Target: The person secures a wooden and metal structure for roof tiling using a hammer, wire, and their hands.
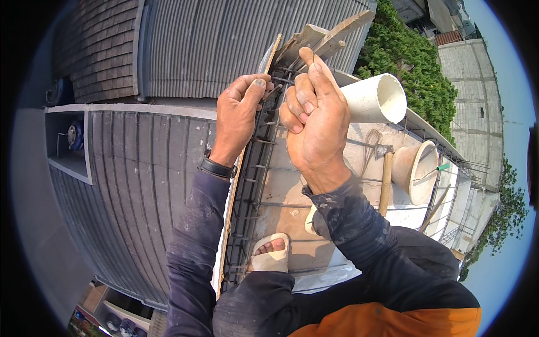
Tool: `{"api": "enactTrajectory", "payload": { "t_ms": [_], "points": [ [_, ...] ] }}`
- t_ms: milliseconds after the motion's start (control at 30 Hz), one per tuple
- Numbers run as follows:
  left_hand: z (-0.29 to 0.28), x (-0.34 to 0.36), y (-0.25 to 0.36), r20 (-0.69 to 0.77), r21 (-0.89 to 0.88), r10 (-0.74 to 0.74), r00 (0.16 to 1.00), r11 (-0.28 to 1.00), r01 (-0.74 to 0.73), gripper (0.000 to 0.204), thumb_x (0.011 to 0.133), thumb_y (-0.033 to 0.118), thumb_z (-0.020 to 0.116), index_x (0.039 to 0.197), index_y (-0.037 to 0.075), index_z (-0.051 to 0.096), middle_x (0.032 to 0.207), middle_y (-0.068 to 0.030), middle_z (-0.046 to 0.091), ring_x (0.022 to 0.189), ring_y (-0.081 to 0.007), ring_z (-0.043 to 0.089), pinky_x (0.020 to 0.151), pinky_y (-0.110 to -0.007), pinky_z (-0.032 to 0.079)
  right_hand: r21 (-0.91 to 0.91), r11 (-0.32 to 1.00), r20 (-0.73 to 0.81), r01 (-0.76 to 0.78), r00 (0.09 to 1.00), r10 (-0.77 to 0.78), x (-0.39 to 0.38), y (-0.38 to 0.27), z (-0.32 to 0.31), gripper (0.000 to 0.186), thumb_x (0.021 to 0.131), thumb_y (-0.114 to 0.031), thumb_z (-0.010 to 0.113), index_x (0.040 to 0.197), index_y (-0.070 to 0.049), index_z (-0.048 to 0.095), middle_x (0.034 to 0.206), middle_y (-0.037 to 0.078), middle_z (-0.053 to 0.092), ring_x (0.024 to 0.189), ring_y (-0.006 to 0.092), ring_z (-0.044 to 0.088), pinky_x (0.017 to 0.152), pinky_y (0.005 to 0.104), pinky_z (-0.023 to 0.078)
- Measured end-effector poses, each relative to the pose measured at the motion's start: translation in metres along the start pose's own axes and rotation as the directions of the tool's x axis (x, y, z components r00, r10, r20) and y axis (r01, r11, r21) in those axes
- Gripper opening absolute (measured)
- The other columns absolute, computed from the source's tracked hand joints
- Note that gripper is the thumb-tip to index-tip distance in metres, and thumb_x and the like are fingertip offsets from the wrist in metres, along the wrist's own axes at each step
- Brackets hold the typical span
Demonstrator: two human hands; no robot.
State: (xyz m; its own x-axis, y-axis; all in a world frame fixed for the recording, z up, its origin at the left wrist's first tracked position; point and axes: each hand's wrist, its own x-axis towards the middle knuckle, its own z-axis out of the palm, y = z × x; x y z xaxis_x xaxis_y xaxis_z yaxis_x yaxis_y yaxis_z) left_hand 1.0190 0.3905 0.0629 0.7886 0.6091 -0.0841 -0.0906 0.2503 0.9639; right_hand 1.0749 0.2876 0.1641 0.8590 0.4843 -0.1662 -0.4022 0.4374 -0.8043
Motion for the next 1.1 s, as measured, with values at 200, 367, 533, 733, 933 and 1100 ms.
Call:
{"api": "enactTrajectory", "payload": {
  "t_ms": [200, 367, 533, 733, 933, 1100],
  "points": [
    [-0.009, -0.05, -0.01, -0.04, 0.001, -0.159, 0.986, 0.987, 0.159, 0.027, 0.11, 0.024, 0.064, 0.123, 0.002, 0.075, 0.108, -0.0068, 0.08, 0.095, -0.0098, 0.07, 0.081, -0.026, 0.055, -0.286, 0.929, -0.124, -0.235, 0.97, 0.208, -0.06, 0.037, -0.053, 0.037, 0.116, -0.025, 0.047, 0.139, 0.002, 0.059, 0.071, -0.009, 0.04, 0.057, 0.0002, 0.034, 0.048, 0.0212, 0.029],
    [-0.003, -0.066, -0.037, 0.167, 0.309, -0.224, 0.96, 0.937, 0.165, 0.034, 0.109, 0.02, 0.061, 0.13, -0.005, 0.072, 0.11, -0.0138, 0.081, 0.103, -0.0203, 0.077, 0.093, -0.033, 0.059, -0.578, 0.757, -0.184, -0.303, 0.953, 0.24, -0.07, 0.091, -0.126, 0.03, 0.116, -0.027, 0.049, 0.129, -0.005, 0.065, 0.077, -0.01, 0.046, 0.065, -0.0009, 0.038, 0.058, 0.0224, 0.033],
    [-0.038, -0.058, -0.046, 0.134, 0.676, -0.105, 0.985, 0.737, -0.014, 0.028, 0.104, 0.019, 0.065, 0.121, -0.001, 0.077, 0.096, -0.015, 0.081, 0.086, -0.0229, 0.078, 0.08, -0.036, 0.06, -0.232, 0.769, -0.257, -0.595, 0.8, 0.542, -0.088, 0.123, -0.129, 0.027, 0.116, -0.034, 0.051, 0.121, -0.011, 0.066, 0.068, -0.012, 0.038, 0.054, 0.0, 0.031, 0.046, 0.0227, 0.024],
    [-0.023, -0.039, -0.043, 0.287, 0.917, -0.173, 0.942, 0.332, -0.219, 0.026, 0.098, 0.027, 0.068, 0.103, 0.005, 0.08, 0.087, -0.02, 0.077, 0.08, -0.0404, 0.075, 0.076, -0.048, 0.059, -0.227, 0.688, -0.242, -0.689, 0.724, 0.645, -0.077, 0.129, -0.14, 0.028, 0.116, -0.035, 0.052, 0.121, -0.012, 0.067, 0.066, -0.012, 0.035, 0.051, 0.0015, 0.026, 0.043, 0.0244, 0.021],
    [-0.008, -0.01, -0.05, 0.31, 0.937, -0.229, 0.923, 0.235, -0.257, 0.021, 0.088, 0.023, 0.071, 0.084, 0.005, 0.08, 0.081, -0.0203, 0.076, 0.08, -0.0427, 0.074, 0.079, -0.051, 0.059, -0.481, 0.628, -0.195, -0.612, 0.773, 0.604, -0.074, 0.124, -0.135, 0.028, 0.113, -0.03, 0.057, 0.113, -0.007, 0.072, 0.066, -0.009, 0.046, 0.058, 0.0052, 0.043, 0.054, 0.0264, 0.038],
    [-0.031, -0.002, -0.042, 0.327, 0.911, -0.315, 0.891, 0.357, -0.208, 0.024, 0.088, 0.024, 0.07, 0.088, 0.003, 0.079, 0.084, -0.0196, 0.076, 0.081, -0.0403, 0.074, 0.078, -0.049, 0.058, -0.916, 0.22, -0.191, -0.337, 0.845, 0.499, -0.06, 0.092, -0.154, 0.027, 0.106, -0.029, 0.066, 0.115, -0.005, 0.075, 0.074, 0.004, 0.063, 0.068, 0.0239, 0.065, 0.071, 0.0397, 0.053]
  ]
}}
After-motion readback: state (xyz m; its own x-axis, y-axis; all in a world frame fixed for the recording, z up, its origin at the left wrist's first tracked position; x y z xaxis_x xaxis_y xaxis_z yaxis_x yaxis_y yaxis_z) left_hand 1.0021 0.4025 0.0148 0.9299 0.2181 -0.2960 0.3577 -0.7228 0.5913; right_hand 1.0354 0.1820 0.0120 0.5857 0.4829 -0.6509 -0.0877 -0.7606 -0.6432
